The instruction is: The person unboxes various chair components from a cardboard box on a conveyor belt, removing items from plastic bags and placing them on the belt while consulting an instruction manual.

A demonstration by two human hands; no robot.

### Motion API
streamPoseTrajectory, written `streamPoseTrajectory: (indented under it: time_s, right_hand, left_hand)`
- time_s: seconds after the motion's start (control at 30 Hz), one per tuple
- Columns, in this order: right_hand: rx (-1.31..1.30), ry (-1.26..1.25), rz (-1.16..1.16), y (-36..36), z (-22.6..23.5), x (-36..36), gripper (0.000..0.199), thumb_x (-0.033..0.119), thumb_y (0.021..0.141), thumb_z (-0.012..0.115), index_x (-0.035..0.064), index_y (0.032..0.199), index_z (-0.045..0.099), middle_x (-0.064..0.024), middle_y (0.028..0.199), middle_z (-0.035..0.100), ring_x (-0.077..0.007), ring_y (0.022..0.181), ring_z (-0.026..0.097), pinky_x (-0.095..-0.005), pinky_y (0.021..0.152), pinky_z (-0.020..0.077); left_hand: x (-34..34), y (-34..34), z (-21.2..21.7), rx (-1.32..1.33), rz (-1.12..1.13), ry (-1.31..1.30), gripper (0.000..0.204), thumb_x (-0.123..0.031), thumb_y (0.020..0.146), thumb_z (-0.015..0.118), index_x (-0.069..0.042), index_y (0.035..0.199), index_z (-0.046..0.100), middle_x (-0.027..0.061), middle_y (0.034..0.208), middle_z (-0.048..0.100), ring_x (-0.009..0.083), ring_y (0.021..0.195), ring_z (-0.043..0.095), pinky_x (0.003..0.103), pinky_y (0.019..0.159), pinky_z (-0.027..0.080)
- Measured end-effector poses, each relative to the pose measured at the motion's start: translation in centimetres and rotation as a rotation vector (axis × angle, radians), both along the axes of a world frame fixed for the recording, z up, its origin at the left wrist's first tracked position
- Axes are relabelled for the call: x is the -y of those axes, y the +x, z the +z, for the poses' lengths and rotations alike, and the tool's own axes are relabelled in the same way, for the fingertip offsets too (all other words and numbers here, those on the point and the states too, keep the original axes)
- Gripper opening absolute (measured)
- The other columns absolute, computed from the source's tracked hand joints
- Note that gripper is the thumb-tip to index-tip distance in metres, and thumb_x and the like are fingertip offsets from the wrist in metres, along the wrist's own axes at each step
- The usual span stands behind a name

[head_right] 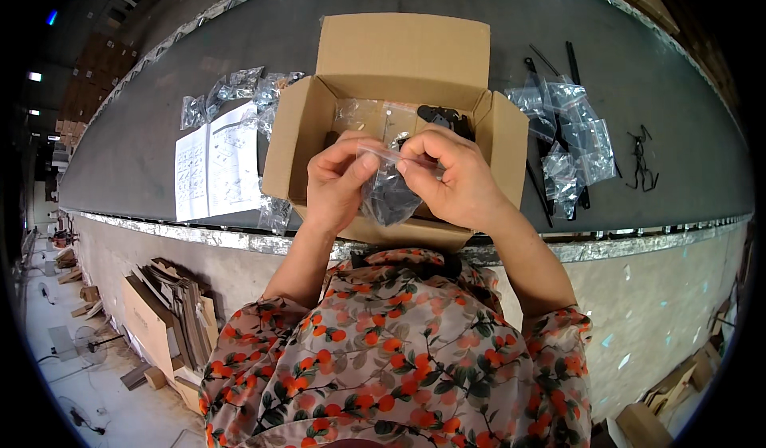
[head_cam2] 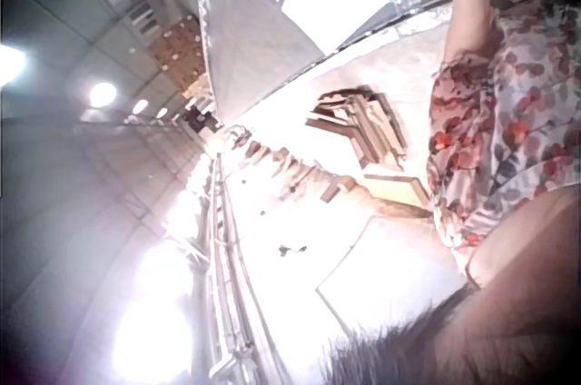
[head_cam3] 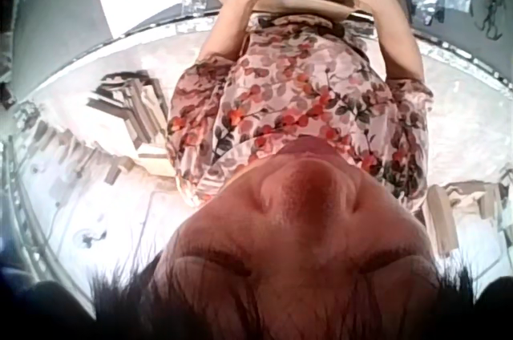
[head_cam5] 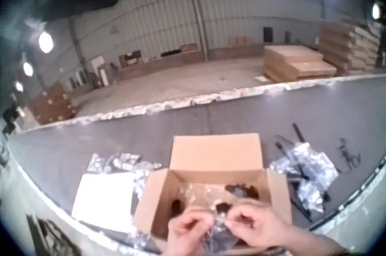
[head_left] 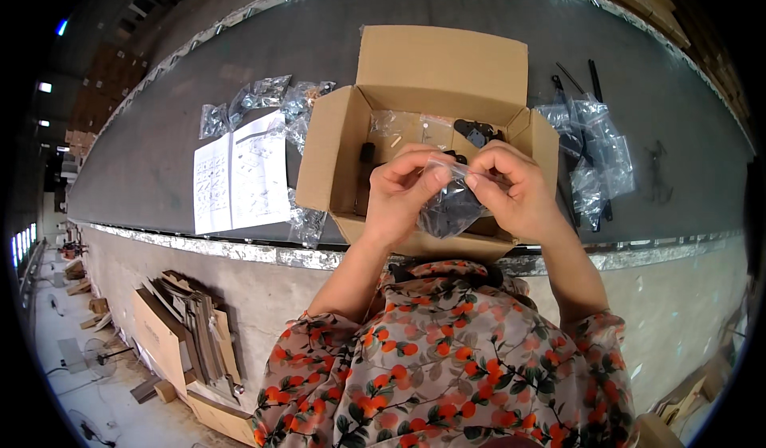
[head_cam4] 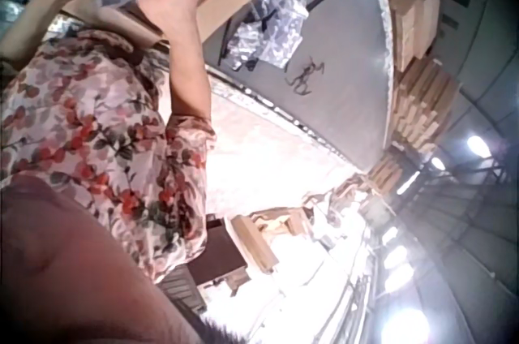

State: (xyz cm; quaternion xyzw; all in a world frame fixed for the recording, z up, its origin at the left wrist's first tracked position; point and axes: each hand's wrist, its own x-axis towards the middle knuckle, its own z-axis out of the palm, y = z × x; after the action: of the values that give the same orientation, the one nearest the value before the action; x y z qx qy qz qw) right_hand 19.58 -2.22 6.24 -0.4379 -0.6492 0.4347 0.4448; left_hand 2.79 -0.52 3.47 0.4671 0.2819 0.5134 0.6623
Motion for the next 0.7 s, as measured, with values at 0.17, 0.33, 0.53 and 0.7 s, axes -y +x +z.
streamPoseTrajectory:
  time_s: [0.17, 0.33, 0.53, 0.7]
  right_hand:
    - [-0.001, -0.019, 0.021, 0.23, -0.10, -0.18, 0.008, 0.004, 0.073, 0.058, 0.0008, 0.078, 0.053, -0.0040, 0.070, 0.049, -0.0100, 0.062, 0.048, -0.0225, 0.056, 0.0405]
    - [0.009, 0.003, 0.031, 0.06, -0.12, -0.30, 0.008, 0.002, 0.072, 0.058, 0.0000, 0.078, 0.052, -0.0055, 0.071, 0.050, -0.0116, 0.062, 0.049, -0.0236, 0.057, 0.0415]
    - [0.025, 0.036, 0.016, 0.04, -0.47, -0.25, 0.008, 0.001, 0.071, 0.057, -0.0004, 0.077, 0.052, -0.0064, 0.070, 0.050, -0.0128, 0.062, 0.050, -0.0241, 0.057, 0.0418]
    - [0.021, 0.038, 0.034, 0.20, -0.45, -0.19, 0.008, 0.003, 0.073, 0.058, 0.0000, 0.080, 0.054, -0.0056, 0.071, 0.050, -0.0123, 0.062, 0.050, -0.0239, 0.057, 0.0413]
  left_hand:
    - [-0.08, 0.14, -0.22, -0.062, -0.039, 0.016, 0.009, -0.001, 0.075, 0.059, 0.002, 0.084, 0.059, 0.0057, 0.087, 0.052, 0.0108, 0.079, 0.049, 0.022, 0.070, 0.039]
    - [0.08, 0.20, -0.42, -0.102, -0.014, 0.059, 0.007, 0.000, 0.075, 0.059, 0.001, 0.082, 0.059, 0.0048, 0.087, 0.051, 0.0101, 0.079, 0.048, 0.022, 0.069, 0.039]
    - [0.18, 0.38, 0.00, -0.269, 0.014, 0.131, 0.007, -0.001, 0.076, 0.059, 0.000, 0.082, 0.057, 0.0040, 0.086, 0.051, 0.0096, 0.078, 0.047, 0.021, 0.070, 0.038]
    - [-0.03, 0.16, -0.32, -0.210, 0.000, 0.138, 0.007, -0.003, 0.076, 0.059, 0.000, 0.081, 0.057, 0.0039, 0.085, 0.051, 0.0094, 0.077, 0.047, 0.021, 0.069, 0.037]
